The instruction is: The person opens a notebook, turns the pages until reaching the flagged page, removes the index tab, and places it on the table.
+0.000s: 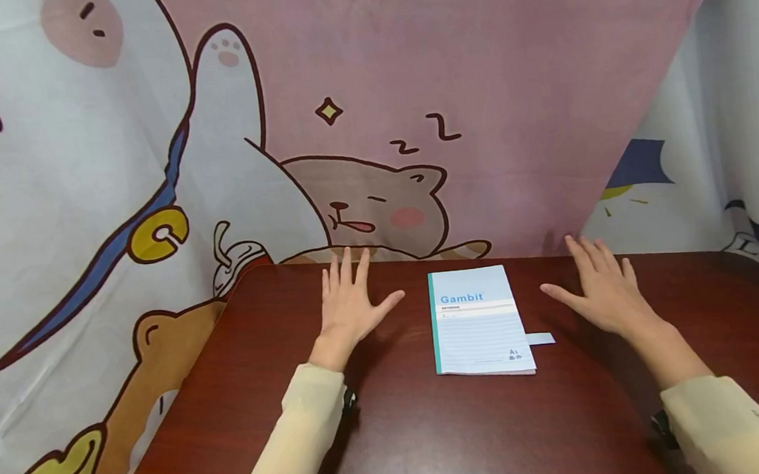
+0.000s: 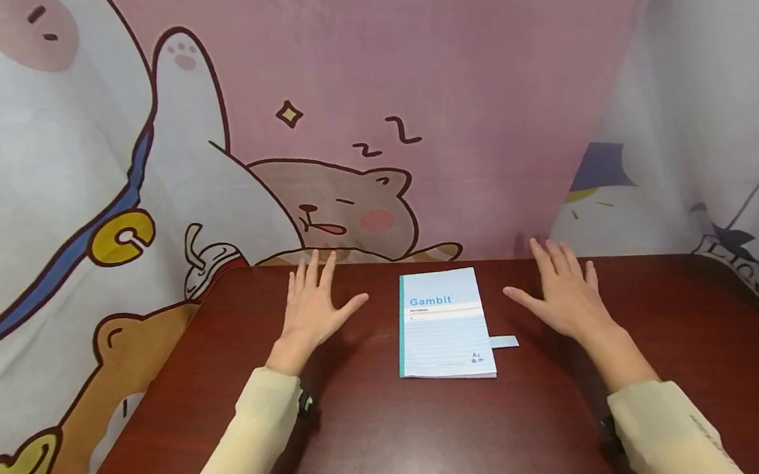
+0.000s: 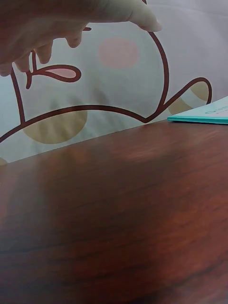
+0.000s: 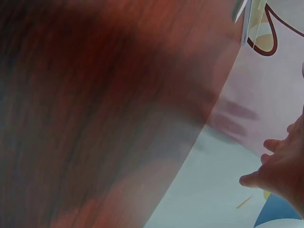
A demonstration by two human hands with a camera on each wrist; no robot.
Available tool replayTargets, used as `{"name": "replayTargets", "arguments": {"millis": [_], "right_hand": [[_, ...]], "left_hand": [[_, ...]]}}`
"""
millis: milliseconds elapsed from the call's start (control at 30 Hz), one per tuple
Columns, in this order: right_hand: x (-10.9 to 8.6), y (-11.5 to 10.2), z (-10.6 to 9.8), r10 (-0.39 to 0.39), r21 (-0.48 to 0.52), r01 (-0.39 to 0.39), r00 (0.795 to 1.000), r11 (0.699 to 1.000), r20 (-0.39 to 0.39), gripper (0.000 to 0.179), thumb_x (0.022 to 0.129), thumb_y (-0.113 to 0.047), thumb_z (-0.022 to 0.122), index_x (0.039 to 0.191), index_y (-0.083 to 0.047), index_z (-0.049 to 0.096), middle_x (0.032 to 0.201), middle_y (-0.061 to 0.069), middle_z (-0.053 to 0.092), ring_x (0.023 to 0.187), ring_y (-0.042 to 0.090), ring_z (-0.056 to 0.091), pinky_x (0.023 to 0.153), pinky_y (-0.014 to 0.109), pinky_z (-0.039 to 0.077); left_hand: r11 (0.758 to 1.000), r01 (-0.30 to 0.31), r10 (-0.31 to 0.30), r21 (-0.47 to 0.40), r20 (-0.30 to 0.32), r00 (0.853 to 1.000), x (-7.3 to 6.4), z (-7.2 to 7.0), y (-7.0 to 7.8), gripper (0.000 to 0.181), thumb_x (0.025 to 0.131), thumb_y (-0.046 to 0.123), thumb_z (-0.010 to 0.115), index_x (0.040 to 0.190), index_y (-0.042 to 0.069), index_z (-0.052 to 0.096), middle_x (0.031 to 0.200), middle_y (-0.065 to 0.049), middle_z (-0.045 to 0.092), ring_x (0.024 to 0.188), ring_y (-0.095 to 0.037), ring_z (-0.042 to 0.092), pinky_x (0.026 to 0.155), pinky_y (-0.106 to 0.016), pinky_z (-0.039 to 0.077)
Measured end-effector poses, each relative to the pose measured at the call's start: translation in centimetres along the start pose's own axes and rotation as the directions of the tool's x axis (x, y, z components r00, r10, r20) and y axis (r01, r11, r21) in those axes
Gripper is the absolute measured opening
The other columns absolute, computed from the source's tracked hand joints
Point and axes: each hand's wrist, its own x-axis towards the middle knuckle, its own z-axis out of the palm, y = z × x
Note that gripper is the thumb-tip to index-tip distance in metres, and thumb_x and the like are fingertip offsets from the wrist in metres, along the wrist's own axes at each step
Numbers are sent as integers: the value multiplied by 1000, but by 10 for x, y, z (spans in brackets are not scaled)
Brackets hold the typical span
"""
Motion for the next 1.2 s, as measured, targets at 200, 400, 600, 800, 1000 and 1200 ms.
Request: {"name": "replayTargets", "arguments": {"millis": [200,400,600,800,1000,1200], "right_hand": [[0,-2,4,-7,32,7,1000,999,2,100,92,-61,56,160,-5,7,157,34,22,147,53,13,108,79,9],[0,-5,6,-11,83,9,1000,996,20,100,93,-57,59,159,0,10,158,34,23,145,54,17,110,75,15],[1,-9,9,-39,114,35,999,993,29,99,93,-54,62,157,4,12,156,36,26,142,55,23,111,70,22],[1,-12,10,-30,153,22,998,988,51,99,93,-51,63,158,4,11,157,35,24,143,54,23,111,70,22],[2,-17,13,-22,179,7,997,984,80,99,93,-48,65,157,5,11,157,35,23,143,55,23,111,70,23],[2,-18,15,-29,183,10,995,983,98,97,94,-45,65,156,7,12,157,36,24,142,55,24,111,69,23]], "left_hand": [[999,-11,11,-38,9,1000,-3,1,4,100,86,79,47,162,22,14,168,-12,12,155,-37,12,125,-53,11],[998,-22,24,-65,38,999,-8,0,10,99,87,77,49,161,21,15,168,-11,14,154,-35,18,125,-50,13],[996,-29,33,-88,47,998,-13,3,15,98,87,76,51,160,19,20,167,-11,21,153,-34,23,126,-46,16],[993,-17,26,-113,70,997,-18,4,19,97,87,75,52,160,19,21,166,-11,23,152,-33,25,125,-45,20],[988,-20,32,-153,78,996,-24,5,23,96,87,73,55,159,18,24,165,-11,26,150,-34,30,122,-46,26],[981,-34,48,-189,74,996,-30,8,26,95,86,72,57,158,16,28,163,-12,30,148,-34,34,119,-49,33]]}}
